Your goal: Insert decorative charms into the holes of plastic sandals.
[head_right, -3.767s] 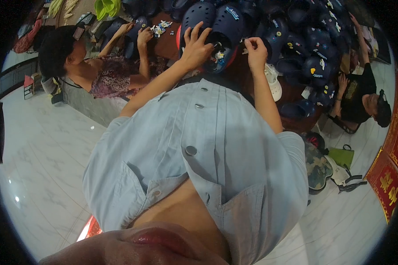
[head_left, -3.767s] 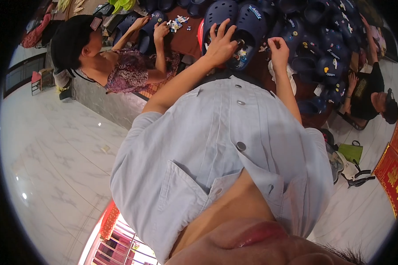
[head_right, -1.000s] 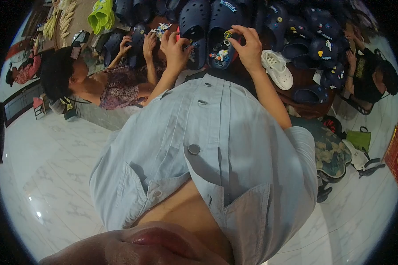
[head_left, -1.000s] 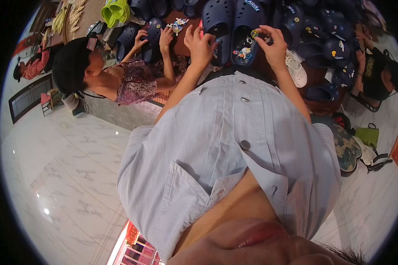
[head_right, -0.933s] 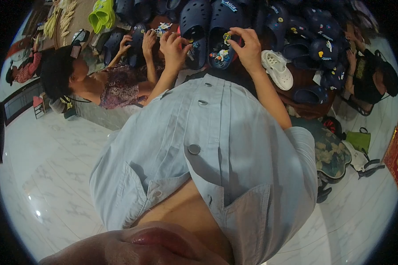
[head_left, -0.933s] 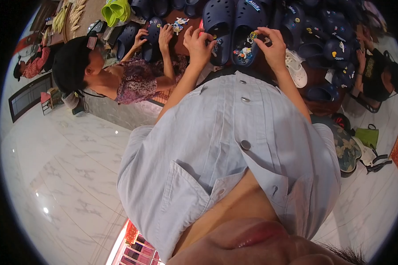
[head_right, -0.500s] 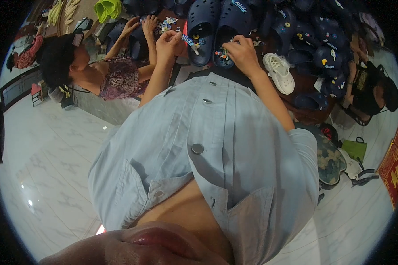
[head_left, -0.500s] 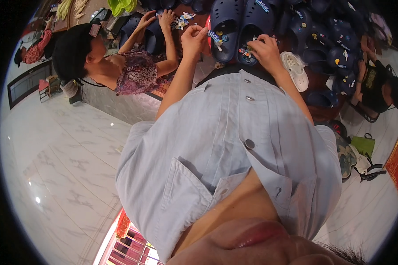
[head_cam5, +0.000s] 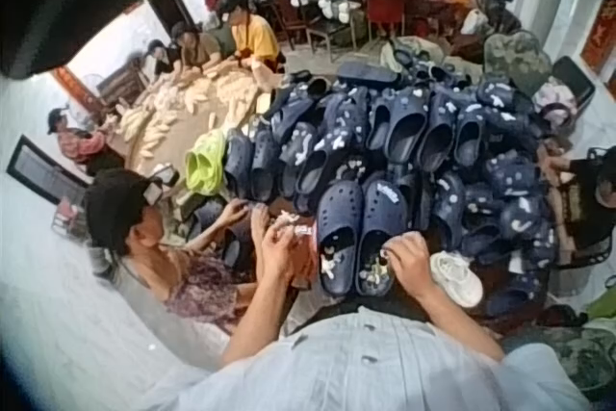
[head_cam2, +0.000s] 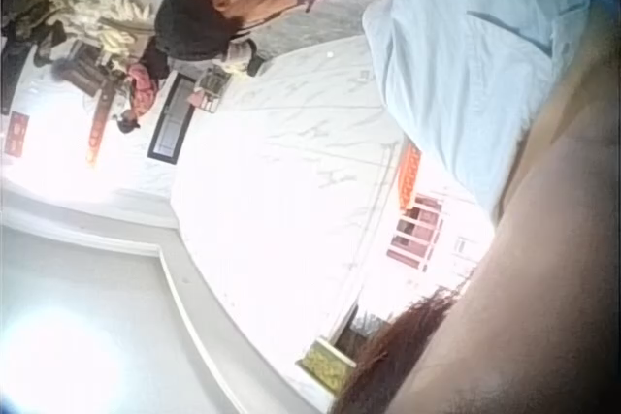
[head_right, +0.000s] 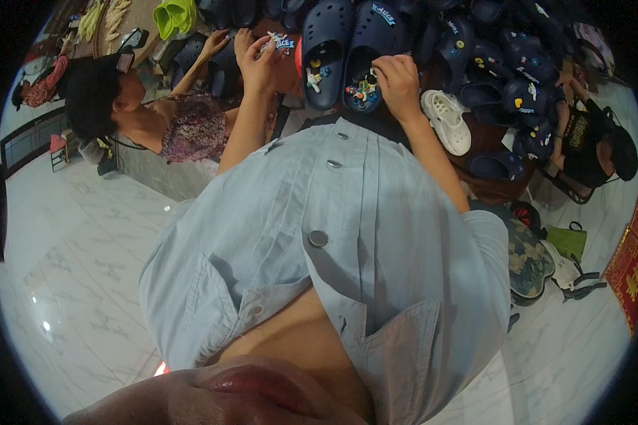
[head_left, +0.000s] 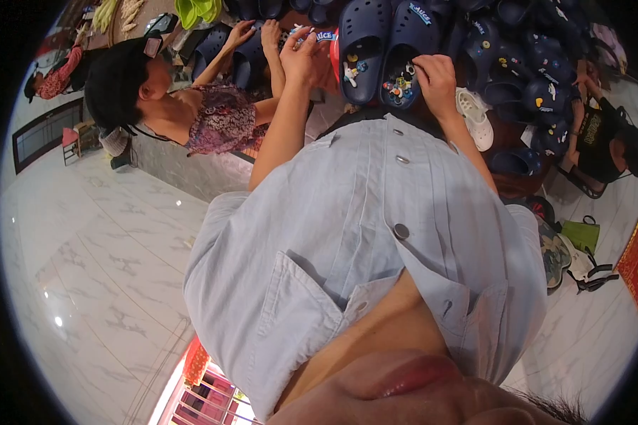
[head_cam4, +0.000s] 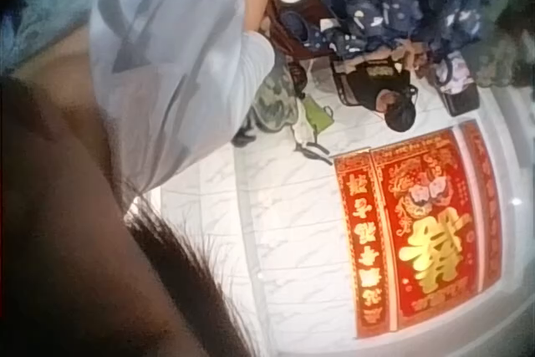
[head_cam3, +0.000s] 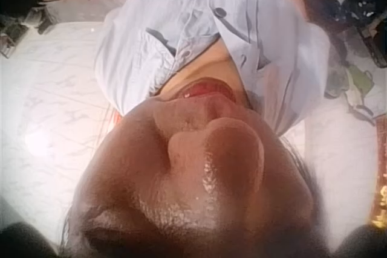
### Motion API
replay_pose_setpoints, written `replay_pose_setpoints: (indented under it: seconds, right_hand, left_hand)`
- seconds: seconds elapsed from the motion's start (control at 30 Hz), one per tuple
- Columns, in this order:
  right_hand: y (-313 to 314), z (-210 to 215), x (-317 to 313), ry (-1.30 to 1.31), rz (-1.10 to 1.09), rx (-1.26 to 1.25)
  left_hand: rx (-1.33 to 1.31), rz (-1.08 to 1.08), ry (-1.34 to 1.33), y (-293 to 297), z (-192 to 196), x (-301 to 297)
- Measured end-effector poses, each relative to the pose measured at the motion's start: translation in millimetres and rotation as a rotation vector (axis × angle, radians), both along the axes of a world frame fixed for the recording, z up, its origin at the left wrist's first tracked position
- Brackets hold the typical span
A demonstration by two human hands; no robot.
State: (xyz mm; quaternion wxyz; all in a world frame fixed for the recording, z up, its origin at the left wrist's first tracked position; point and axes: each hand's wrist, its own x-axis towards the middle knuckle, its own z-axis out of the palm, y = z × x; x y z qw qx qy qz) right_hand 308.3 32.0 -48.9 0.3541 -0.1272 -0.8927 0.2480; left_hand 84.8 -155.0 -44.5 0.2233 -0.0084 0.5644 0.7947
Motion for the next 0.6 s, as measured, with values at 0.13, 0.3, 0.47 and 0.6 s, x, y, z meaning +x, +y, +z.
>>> replay_pose_setpoints:
  seconds: [0.13, 0.3, 0.47, 0.6]
  right_hand:
    - [-2, -1, 1, -0.022, -0.041, 0.036]
    - [-11, 7, -17, -0.101, 0.014, 0.201]
    - [-8, -8, -34, -0.183, 0.020, 0.245]
    - [-10, -12, -36, -0.184, 0.004, 0.256]
  left_hand:
    - [0.003, -0.101, -0.003, 14, 4, -10]
    - [-0.021, -0.230, -0.013, 44, 13, -21]
    - [-0.115, -0.293, 0.026, 96, -12, -52]
    - [-0.299, -0.220, 0.321, 126, -33, -72]
